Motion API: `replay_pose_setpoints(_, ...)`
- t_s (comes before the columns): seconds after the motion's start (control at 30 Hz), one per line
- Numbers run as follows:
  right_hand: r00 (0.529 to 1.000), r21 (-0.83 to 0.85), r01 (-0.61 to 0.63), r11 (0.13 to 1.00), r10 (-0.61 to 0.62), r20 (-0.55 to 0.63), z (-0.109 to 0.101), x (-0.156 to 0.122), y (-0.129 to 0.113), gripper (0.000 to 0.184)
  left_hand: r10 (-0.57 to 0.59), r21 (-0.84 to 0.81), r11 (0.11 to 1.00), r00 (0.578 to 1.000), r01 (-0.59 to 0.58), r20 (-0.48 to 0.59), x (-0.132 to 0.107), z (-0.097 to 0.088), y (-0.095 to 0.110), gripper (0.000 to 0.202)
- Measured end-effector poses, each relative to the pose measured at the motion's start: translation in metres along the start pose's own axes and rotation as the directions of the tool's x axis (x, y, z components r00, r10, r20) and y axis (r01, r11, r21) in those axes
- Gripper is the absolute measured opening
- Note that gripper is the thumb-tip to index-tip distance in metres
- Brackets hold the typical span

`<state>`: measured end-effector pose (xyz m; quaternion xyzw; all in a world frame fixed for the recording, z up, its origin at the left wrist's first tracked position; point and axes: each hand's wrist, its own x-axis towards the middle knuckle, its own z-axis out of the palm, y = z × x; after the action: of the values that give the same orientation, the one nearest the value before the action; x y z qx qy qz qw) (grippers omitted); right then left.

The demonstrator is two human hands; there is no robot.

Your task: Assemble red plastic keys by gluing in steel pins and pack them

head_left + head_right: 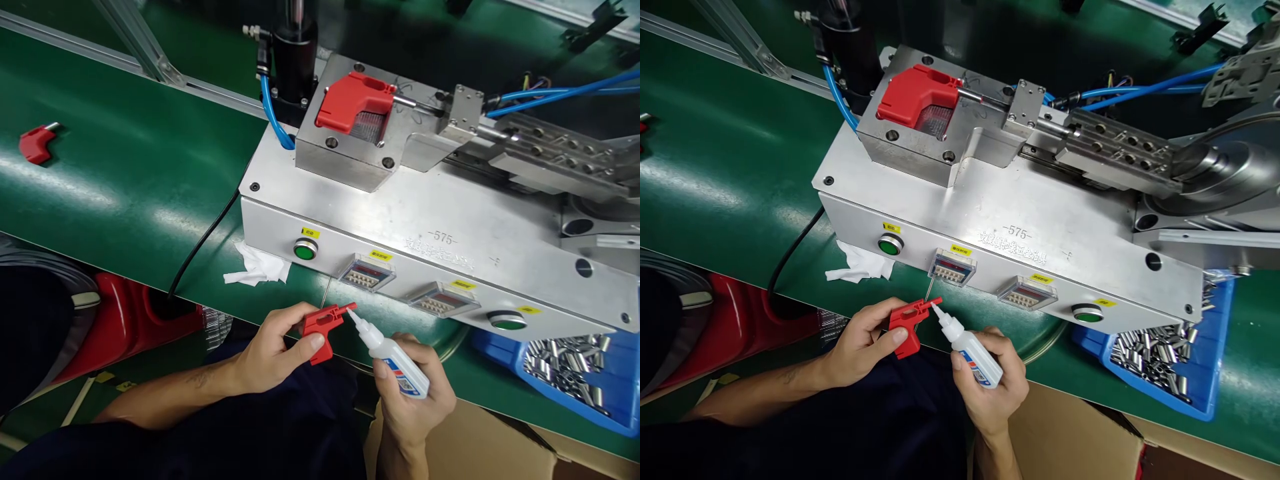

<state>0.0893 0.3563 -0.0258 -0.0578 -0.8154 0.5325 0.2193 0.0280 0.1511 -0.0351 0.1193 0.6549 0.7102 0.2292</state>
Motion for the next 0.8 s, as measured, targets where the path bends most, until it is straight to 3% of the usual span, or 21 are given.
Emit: replay_pose_setpoints(0.8,1.000,-0.005,0.024,1.000,-0.024,0.006,-0.0011,-0.0032,0.0037,0.010,-0.009,0.010,1.000,1.000,0.009,0.010,-0.0034,-0.0006,-0.0002,0.012)
